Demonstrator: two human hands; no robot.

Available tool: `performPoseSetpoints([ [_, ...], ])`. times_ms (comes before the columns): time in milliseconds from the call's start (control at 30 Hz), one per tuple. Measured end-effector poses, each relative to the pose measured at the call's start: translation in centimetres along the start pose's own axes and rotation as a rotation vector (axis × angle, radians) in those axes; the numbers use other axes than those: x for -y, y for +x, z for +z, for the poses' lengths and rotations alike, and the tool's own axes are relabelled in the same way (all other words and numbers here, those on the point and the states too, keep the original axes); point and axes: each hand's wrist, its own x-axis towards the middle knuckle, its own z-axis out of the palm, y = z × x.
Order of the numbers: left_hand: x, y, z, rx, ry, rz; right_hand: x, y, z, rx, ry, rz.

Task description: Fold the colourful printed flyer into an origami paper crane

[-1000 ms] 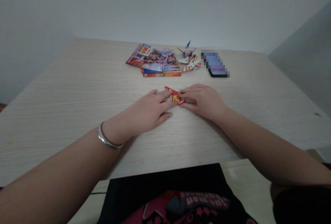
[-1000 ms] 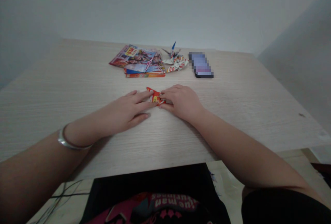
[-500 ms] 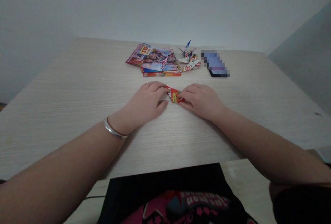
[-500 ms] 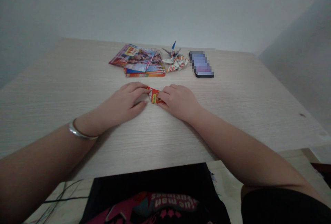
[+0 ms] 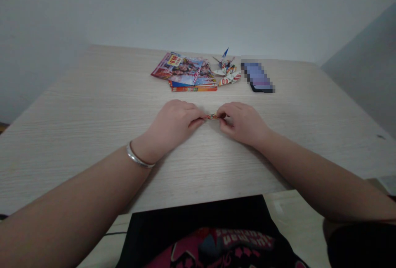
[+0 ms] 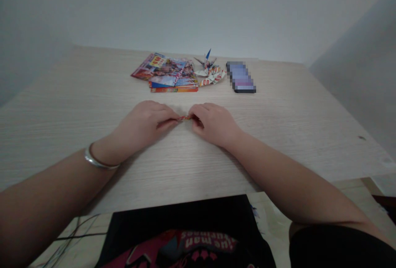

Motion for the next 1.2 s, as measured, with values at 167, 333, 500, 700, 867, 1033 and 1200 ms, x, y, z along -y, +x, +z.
performPoseSetpoints([
  [167,-0.1,-0.1,0.2,-0.013,-0.063,-0.071,-0.3,0.2,0.4,-0.041,0.221,0.033],
  [333,0.4,-0.3,0.5,-0.004,-0.086,0.035,-0.9,0.1,0.4,0.048,0.289,-0.091],
  [500,0.9,-0.4,0.7,-0.013,-0.181,0.070,-1.4,0.2,0.1,0.095,0.275,-0.113],
  [700,0.9,-0.6,0.9,-0.018,-0.172,0.056,-1.2,0.3,-0.1,0.112,0.216,0.010],
  [867,0.8,-0.4,1.0,-0.030,-0.137,0.016,-0.7,0.2,0.7,0.042,0.176,0.061],
  [1033,0.8,-0.4,1.0,-0.008,-0.062,0.037,-0.9,0.4,1.3,-0.010,0.240,0.073],
  [1200,0.4,-0.4,1.0,-0.019,-0.142,-0.055,-0.5,0.7,1.3,0.002,0.252,0.121],
])
